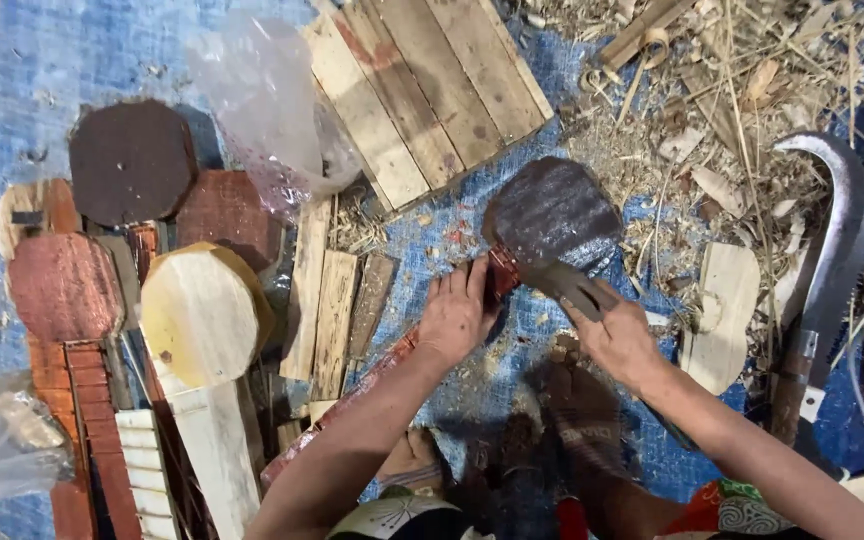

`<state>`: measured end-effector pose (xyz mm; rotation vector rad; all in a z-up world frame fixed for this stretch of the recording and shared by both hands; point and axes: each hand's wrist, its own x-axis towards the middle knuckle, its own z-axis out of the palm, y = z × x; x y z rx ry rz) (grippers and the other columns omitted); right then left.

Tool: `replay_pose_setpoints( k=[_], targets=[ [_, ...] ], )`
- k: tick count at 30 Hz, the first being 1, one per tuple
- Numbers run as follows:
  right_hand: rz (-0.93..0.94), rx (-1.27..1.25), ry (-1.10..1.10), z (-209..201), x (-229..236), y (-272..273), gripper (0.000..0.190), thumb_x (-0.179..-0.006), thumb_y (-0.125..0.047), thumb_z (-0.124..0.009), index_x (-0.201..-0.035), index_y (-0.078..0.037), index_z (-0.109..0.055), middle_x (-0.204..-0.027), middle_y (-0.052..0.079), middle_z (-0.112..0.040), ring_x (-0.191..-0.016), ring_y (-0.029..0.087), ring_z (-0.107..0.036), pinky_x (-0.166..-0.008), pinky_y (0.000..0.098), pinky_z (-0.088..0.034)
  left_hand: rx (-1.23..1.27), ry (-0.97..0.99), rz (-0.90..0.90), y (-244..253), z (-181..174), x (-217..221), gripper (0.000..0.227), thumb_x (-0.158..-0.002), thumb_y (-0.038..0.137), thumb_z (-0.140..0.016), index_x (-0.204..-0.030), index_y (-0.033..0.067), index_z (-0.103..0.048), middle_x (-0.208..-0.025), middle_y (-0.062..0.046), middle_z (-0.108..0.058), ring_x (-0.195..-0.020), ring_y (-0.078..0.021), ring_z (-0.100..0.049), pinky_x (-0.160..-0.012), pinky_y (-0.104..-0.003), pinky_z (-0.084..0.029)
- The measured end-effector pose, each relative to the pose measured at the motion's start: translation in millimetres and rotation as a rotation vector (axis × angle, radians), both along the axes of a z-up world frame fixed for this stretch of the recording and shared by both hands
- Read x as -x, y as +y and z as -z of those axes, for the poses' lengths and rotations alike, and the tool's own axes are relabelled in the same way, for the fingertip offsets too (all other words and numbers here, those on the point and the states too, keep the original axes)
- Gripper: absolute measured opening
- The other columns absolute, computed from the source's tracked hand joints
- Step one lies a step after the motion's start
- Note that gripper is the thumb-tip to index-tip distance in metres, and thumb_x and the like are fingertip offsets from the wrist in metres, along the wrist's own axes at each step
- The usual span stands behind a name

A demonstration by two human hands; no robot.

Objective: Hammering small metal pins into the neck of a wooden stringed instrument during assembly.

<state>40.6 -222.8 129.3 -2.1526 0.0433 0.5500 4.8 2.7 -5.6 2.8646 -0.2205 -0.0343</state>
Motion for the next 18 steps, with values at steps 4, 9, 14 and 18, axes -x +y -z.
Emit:
replay_pose_setpoints(
  k=[4, 9, 14, 18],
  targets=[
    [-0.062, -0.089, -0.043, 10, -10, 3, 0.03, -0.101, -0.034, -0.053, -0.112, -0.007, -0.059, -0.062, 0.0, -0.061, -0.046, 0.012, -0.061, -0.039, 0.0265, -0.05, 0.045, -0.022, -0.003, 1, -9, -1, 0.095, -0.083, 0.052, -0.073, -0.156, 0.0043, -0.034, -0.128, -0.022, -0.057, -0.107, -0.0373, -0.064, -0.097, -0.05, -0.044],
    [-0.088, 0.138, 0.053, 6, -18, 13, 0.034, -0.104, -0.039, -0.054, -0.1, -0.008, -0.067, -0.066, 0.017, -0.072, -0.062, 0.033, -0.074, -0.059, 0.0427, -0.06, 0.011, 0.03, 0.001, 1, -11, 0, 0.096, -0.084, 0.051, -0.072, -0.157, 0.0061, -0.031, -0.129, -0.02, -0.057, -0.108, -0.0349, -0.065, -0.096, -0.048, -0.046],
    [-0.033, 0.075, -0.177, -9, -15, 7, 0.042, -0.105, -0.036, -0.048, -0.123, -0.002, -0.065, -0.096, 0.021, -0.067, -0.076, 0.032, -0.072, -0.064, 0.0398, -0.061, 0.035, 0.121, -0.005, 0, -14, 0, 0.094, -0.087, 0.051, -0.07, -0.159, 0.0066, -0.028, -0.131, -0.02, -0.057, -0.11, -0.0353, -0.065, -0.098, -0.048, -0.044],
    [-0.579, 0.488, -0.533, 12, -8, 0, 0.026, -0.095, -0.022, -0.061, -0.112, -0.006, -0.074, -0.076, 0.017, -0.072, -0.063, 0.031, -0.076, -0.054, 0.0386, -0.061, 0.038, 0.093, -0.012, -1, -9, 1, 0.096, -0.084, 0.052, -0.071, -0.158, 0.0079, -0.029, -0.13, -0.02, -0.057, -0.111, -0.0362, -0.064, -0.099, -0.049, -0.044]
  ],
)
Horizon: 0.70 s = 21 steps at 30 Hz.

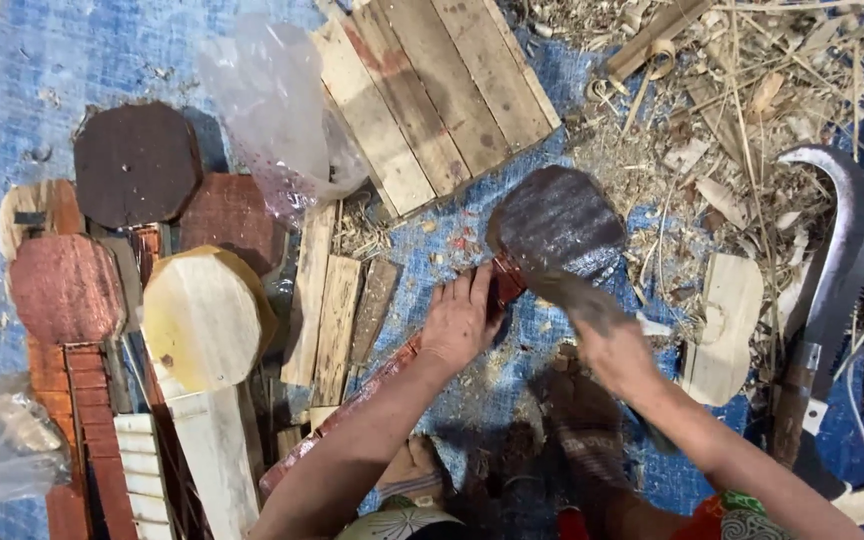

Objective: Hammering small metal pins into the neck of a wooden stringed instrument during assembly.

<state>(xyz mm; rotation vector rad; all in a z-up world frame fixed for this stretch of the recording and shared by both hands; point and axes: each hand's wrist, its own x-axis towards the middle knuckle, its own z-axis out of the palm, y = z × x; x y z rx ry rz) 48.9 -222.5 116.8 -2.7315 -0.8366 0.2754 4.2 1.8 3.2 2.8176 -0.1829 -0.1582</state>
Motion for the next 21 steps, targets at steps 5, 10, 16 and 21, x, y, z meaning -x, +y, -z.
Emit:
replay_pose_setpoints(
  k=[5, 10, 16, 21],
  targets=[
    [0.458, -0.457, 0.403, -13, 5, -1, 0.032, -0.103, -0.029, -0.055, -0.113, -0.004, -0.073, -0.081, 0.022, -0.075, -0.07, 0.038, -0.074, -0.067, 0.0487, -0.062, -0.007, -0.032, 0.002, 4, 5, -2, 0.098, -0.083, 0.052, -0.073, -0.158, 0.0079, -0.029, -0.131, -0.02, -0.057, -0.112, -0.0361, -0.064, -0.099, -0.049, -0.044],
    [0.443, -0.295, 0.389, -30, 5, 8, 0.038, -0.106, -0.019, -0.044, -0.097, 0.005, -0.072, -0.064, 0.023, -0.069, -0.061, 0.043, -0.072, -0.061, 0.0521, -0.063, 0.025, -0.029, -0.003, 2, 2, 0, 0.098, -0.084, 0.053, -0.072, -0.159, 0.0092, -0.027, -0.132, -0.02, -0.055, -0.112, -0.0365, -0.063, -0.099, -0.05, -0.044],
    [0.546, -0.064, 0.569, -4, 3, -9, 0.045, -0.098, -0.044, -0.05, -0.111, -0.006, -0.07, -0.081, 0.024, -0.077, -0.082, 0.04, -0.077, -0.078, 0.0521, -0.062, 0.032, 0.057, -0.009, 1, 0, 1, 0.094, -0.088, 0.05, -0.07, -0.159, 0.0085, -0.027, -0.132, -0.019, -0.055, -0.113, -0.0354, -0.063, -0.098, -0.048, -0.043],
    [0.046, -0.402, 0.261, -37, -7, 16, 0.042, -0.106, -0.017, -0.037, -0.14, -0.004, -0.056, -0.152, 0.018, -0.054, -0.128, 0.034, -0.061, -0.106, 0.039, -0.054, 0.011, -0.008, 0.003, 1, 0, -2, 0.096, -0.087, 0.05, -0.071, -0.159, 0.0079, -0.025, -0.133, -0.021, -0.055, -0.113, -0.0375, -0.063, -0.099, -0.05, -0.042]
  ],
)
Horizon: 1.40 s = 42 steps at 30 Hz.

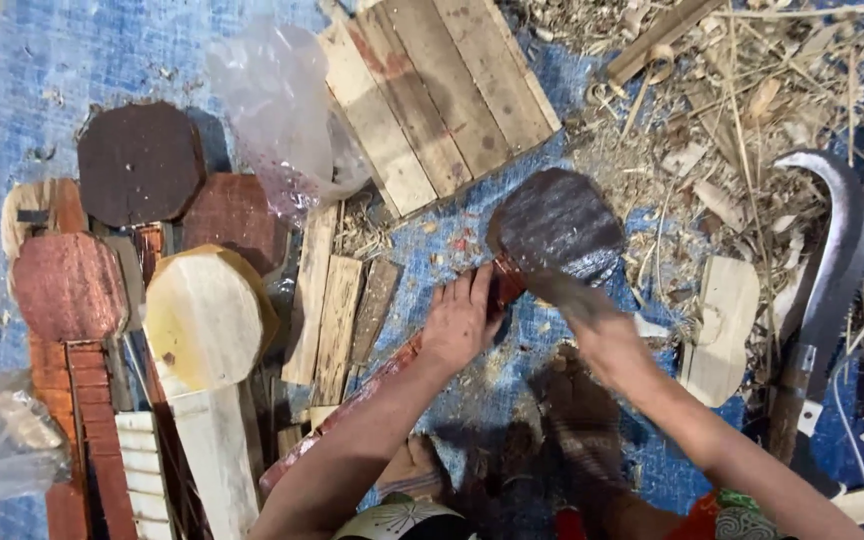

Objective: Hammering small metal pins into the neck of a wooden stringed instrument during assembly.

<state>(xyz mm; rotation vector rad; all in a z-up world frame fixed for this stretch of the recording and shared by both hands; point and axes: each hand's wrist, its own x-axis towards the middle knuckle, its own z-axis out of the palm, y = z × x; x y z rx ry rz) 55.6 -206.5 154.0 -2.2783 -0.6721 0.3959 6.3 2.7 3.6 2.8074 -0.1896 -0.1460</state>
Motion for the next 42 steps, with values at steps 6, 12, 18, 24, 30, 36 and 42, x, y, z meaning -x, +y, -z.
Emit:
replay_pose_setpoints(
  k=[6, 12, 18, 24, 30, 36, 42],
  targets=[
    [0.503, 0.32, 0.541, 50, 2, -30, 0.061, -0.094, -0.061, -0.054, -0.136, -0.018, -0.063, -0.063, 0.013, -0.075, -0.072, 0.031, -0.078, -0.076, 0.0472, -0.063, 0.019, 0.061, -0.008, 0, 1, -3, 0.092, -0.087, 0.048, -0.072, -0.157, 0.0074, -0.028, -0.131, -0.021, -0.057, -0.111, -0.0377, -0.064, -0.099, -0.051, -0.042],
    [0.689, -1.161, 1.11, 83, -5, -29, 0.017, -0.104, -0.009, -0.055, -0.12, -0.006, -0.053, -0.111, 0.007, -0.063, -0.093, 0.012, -0.061, -0.076, 0.0216, -0.055, 0.015, 0.052, 0.009, 2, -23, -5, 0.088, -0.089, 0.048, -0.071, -0.155, 0.0054, -0.031, -0.127, -0.019, -0.059, -0.109, -0.034, -0.065, -0.097, -0.047, -0.044],
    [0.375, 0.19, 0.31, 34, -7, 7, 0.045, -0.105, -0.055, -0.045, -0.111, -0.016, -0.067, -0.078, 0.014, -0.074, -0.085, 0.041, -0.074, -0.076, 0.0554, -0.059, -0.019, -0.015, 0.01, 1, -9, -1, 0.094, -0.084, 0.051, -0.073, -0.156, 0.0046, -0.033, -0.12, -0.019, -0.06, -0.107, -0.0362, -0.064, -0.098, -0.049, -0.044],
    [0.77, 0.187, 0.435, 33, -11, -34, 0.046, -0.106, -0.052, -0.057, -0.114, -0.008, -0.066, -0.065, 0.015, -0.071, -0.066, 0.032, -0.074, -0.065, 0.0478, -0.056, 0.056, 0.201, -0.002, 4, -30, -6, 0.085, -0.094, 0.049, -0.061, -0.159, 0.0085, -0.025, -0.128, -0.02, -0.058, -0.114, -0.0358, -0.064, -0.1, -0.049, -0.043],
    [0.609, 0.292, 0.057, 66, -28, -102, 0.03, -0.113, -0.01, -0.06, -0.129, 0.012, -0.047, -0.088, 0.017, -0.06, -0.059, 0.027, -0.061, -0.049, 0.0373, -0.057, 0.012, 0.375, 0.045, 5, -75, -19, 0.086, -0.099, 0.058, -0.05, -0.159, 0.0024, -0.024, -0.122, -0.023, -0.058, -0.111, -0.0368, -0.059, -0.104, -0.054, -0.042],
    [0.566, 0.52, -0.115, 102, -14, -132, 0.025, -0.107, -0.014, -0.064, -0.113, 0.01, -0.057, -0.103, 0.025, -0.061, -0.084, 0.041, -0.063, -0.076, 0.0522, -0.054, 0.015, 0.336, -0.004, 0, -70, -19, 0.09, -0.093, 0.045, -0.07, -0.158, 0.0041, -0.024, -0.125, -0.023, -0.057, -0.111, -0.0366, -0.06, -0.101, -0.05, -0.043],
    [0.554, 0.495, -0.341, 74, -17, -126, 0.042, -0.093, -0.02, -0.074, -0.125, 0.005, -0.065, -0.113, 0.027, -0.06, -0.105, 0.043, -0.055, -0.096, 0.0511, -0.042, 0.24, 0.221, -0.076, 4, -72, -9, 0.092, -0.082, 0.026, -0.08, -0.154, 0.0072, -0.027, -0.122, -0.026, -0.057, -0.108, -0.0434, -0.062, -0.098, -0.056, -0.045]
  ],
)
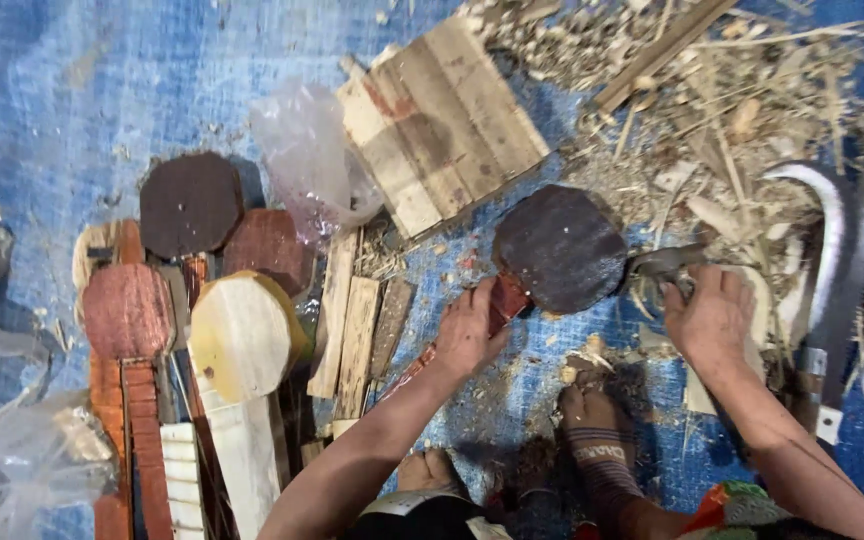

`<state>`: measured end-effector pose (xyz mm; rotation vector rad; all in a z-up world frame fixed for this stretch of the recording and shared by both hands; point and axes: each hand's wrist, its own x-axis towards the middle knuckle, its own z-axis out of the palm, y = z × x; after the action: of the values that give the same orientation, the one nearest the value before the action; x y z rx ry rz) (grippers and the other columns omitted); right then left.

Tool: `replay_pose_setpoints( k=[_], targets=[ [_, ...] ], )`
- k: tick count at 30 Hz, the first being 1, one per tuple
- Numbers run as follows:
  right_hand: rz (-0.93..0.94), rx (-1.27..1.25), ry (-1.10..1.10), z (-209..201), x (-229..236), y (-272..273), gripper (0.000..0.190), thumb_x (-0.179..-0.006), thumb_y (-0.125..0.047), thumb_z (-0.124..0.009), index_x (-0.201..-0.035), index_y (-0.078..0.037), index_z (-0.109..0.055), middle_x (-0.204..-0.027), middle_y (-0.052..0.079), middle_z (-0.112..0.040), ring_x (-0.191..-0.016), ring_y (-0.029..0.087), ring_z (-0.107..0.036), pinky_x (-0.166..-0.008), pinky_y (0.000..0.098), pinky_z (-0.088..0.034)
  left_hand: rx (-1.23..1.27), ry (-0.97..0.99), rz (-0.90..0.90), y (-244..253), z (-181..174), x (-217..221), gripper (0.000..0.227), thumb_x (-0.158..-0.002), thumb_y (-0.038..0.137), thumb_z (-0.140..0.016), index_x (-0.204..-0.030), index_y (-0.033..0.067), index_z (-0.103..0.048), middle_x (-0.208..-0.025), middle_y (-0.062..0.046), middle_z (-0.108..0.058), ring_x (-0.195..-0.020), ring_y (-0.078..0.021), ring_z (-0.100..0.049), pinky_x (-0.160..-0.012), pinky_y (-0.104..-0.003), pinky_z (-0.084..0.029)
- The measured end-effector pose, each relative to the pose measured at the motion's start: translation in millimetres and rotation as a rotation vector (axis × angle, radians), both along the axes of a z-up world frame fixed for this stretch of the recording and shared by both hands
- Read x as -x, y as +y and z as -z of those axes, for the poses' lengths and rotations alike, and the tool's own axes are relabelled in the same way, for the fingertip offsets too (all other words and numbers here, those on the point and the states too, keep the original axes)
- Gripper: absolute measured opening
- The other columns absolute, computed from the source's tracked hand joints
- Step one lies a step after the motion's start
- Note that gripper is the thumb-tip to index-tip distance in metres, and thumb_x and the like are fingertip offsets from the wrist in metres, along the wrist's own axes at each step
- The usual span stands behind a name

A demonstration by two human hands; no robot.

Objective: Hammering small metal pins into the neck of a wooden stringed instrument during assembly.

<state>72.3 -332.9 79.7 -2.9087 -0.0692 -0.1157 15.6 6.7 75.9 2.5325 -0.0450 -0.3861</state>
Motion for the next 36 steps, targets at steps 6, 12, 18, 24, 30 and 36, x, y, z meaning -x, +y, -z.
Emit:
replay_pose_setpoints(
  k=[6, 12, 18, 24, 30, 36],
  targets=[
    [0.065, -0.243, -0.059, -9, -27, -6, 0.03, -0.093, -0.024, -0.075, -0.113, -0.003, -0.065, -0.102, 0.021, -0.059, -0.104, 0.05, -0.062, -0.086, 0.0543, -0.051, 0.221, -0.202, -0.032, 4, -90, 0, 0.09, -0.078, 0.027, -0.085, -0.153, 0.0082, -0.039, -0.138, -0.038, -0.051, -0.121, -0.0601, -0.055, -0.099, -0.066, -0.043],
    [0.053, -0.762, 0.183, -161, -42, 28, 0.034, -0.102, -0.019, -0.069, -0.128, 0.003, -0.065, -0.114, 0.032, -0.069, -0.114, 0.053, -0.064, -0.093, 0.062, -0.051, 0.332, -0.502, -0.072, 17, -200, -8, 0.092, -0.072, 0.028, -0.091, -0.149, 0.0044, -0.048, -0.132, -0.033, -0.059, -0.119, -0.0553, -0.059, -0.1, -0.06, -0.049],
    [-0.026, -1.183, -0.007, -317, -60, 55, 0.028, -0.101, -0.009, -0.072, -0.124, 0.004, -0.064, -0.103, 0.028, -0.07, -0.086, 0.033, -0.069, -0.072, 0.0441, -0.057, 0.465, -0.773, -0.222, 30, -322, -36, 0.095, -0.069, 0.02, -0.092, -0.151, 0.009, -0.047, -0.136, -0.026, -0.059, -0.128, -0.0453, -0.057, -0.109, -0.052, -0.046],
    [-0.314, -1.052, -0.018, -446, -41, 94, 0.048, -0.083, -0.005, -0.081, -0.126, 0.008, -0.064, -0.113, 0.031, -0.069, -0.103, 0.036, -0.067, -0.082, 0.0484, -0.056, 0.762, -1.028, -0.354, 5, -435, -33, 0.093, -0.076, 0.017, -0.089, -0.154, 0.0057, -0.039, -0.139, -0.025, -0.054, -0.133, -0.0415, -0.054, -0.115, -0.051, -0.039],
    [-0.406, -0.6, 0.375, -512, 18, 174, 0.081, -0.078, -0.003, -0.084, -0.149, -0.026, -0.055, -0.13, 0.022, -0.067, -0.107, 0.039, -0.073, -0.091, 0.0488, -0.062, 0.937, -1.341, -0.569, -14, -450, -37, 0.098, -0.072, 0.015, -0.094, -0.153, 0.0127, -0.039, -0.127, -0.015, -0.059, -0.117, -0.0262, -0.06, -0.102, -0.041, -0.047],
    [-0.561, -0.417, 0.268, -397, 9, 208, 0.1, -0.08, -0.013, -0.085, -0.162, -0.023, -0.027, -0.144, 0.024, -0.049, -0.128, 0.05, -0.057, -0.106, 0.0616, -0.05, 1.041, -1.29, -0.829, 9, -408, -43, 0.098, -0.074, 0.009, -0.088, -0.153, 0.0149, -0.031, -0.12, -0.013, -0.06, -0.103, -0.0218, -0.062, -0.085, -0.033, -0.049]
  ],
)
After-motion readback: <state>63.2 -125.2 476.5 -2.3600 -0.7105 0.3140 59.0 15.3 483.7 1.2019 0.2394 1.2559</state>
